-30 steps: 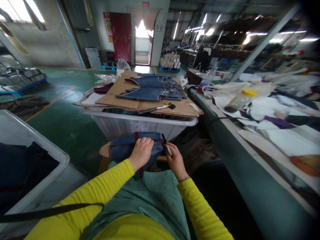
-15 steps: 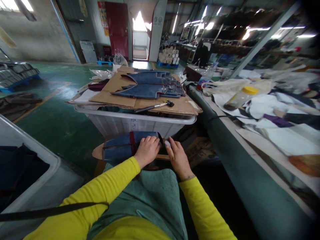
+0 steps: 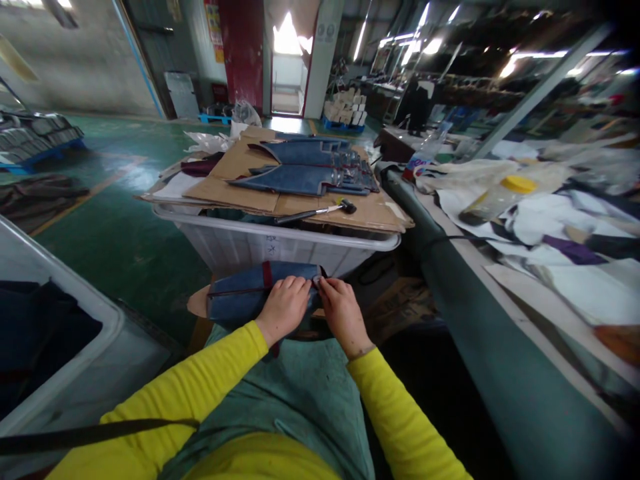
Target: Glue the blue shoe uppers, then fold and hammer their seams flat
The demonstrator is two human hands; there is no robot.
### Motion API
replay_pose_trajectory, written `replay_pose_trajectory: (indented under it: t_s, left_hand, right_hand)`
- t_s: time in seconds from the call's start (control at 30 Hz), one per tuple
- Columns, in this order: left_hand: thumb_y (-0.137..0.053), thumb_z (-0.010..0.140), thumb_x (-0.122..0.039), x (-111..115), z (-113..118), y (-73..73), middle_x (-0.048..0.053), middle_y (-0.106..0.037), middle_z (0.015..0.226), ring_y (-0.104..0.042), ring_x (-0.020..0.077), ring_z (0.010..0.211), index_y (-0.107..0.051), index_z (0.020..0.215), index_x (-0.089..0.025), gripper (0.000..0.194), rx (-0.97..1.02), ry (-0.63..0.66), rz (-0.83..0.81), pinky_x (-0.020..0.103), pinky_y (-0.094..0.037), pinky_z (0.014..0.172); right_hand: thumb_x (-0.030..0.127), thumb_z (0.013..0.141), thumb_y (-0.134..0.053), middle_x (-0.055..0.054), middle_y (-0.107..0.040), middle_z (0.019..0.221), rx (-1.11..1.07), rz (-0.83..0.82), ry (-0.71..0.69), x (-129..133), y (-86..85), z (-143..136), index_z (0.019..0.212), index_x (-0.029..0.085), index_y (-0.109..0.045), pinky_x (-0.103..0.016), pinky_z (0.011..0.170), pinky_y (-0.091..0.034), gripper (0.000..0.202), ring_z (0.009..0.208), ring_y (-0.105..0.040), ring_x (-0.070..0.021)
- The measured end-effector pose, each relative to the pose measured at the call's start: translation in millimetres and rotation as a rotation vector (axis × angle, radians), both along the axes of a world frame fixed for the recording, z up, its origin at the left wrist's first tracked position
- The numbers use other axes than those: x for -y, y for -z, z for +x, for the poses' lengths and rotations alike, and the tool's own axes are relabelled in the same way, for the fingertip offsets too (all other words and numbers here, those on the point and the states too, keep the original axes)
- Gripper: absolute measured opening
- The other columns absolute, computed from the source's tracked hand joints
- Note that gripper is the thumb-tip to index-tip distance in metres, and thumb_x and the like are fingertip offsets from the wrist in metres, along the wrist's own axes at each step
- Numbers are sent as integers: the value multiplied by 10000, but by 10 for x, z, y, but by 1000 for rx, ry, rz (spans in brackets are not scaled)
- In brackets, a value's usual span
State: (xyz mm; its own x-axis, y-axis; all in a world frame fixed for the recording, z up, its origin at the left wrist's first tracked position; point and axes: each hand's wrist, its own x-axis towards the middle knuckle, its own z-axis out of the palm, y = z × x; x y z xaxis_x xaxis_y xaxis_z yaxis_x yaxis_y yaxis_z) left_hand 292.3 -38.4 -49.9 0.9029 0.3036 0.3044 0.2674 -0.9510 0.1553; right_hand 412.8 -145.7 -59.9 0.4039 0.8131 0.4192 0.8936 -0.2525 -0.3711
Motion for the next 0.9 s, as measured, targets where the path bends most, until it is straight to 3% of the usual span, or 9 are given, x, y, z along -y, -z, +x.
replay_pose_trajectory:
  t_s: [0.47,0.73,0.9]
  left_hand:
    - [-364,954,-248,-202,-508,-78,81,-597,1053,-507,224,1022,-540,1192,-163,308,-9,-76,39,389,-391,856]
    - [-371,949,-247,-236,-850,57,80,-573,1239,-478,222,1158,-490,1290,-176,368,49,-142,25,403,-356,989]
    - [-337,957,-266,-157,-1030,176,82,-421,1435,-312,216,1353,-406,1374,-135,442,54,-101,85,415,-223,1130]
  right_hand:
    - [127,914,-409,-124,-586,1170,48,-108,-62,-235,15,-547,1292,128,-513,-376,897,-485,392,1058,-478,-245]
    - [190,920,-435,-115,-602,1127,5,-100,-131,-378,-67,-763,1249,157,-543,-371,878,-492,348,1026,-505,-237]
    - [158,911,-430,-114,-622,1071,-22,-98,-193,-371,-111,-701,1216,153,-576,-367,869,-491,338,995,-526,-226]
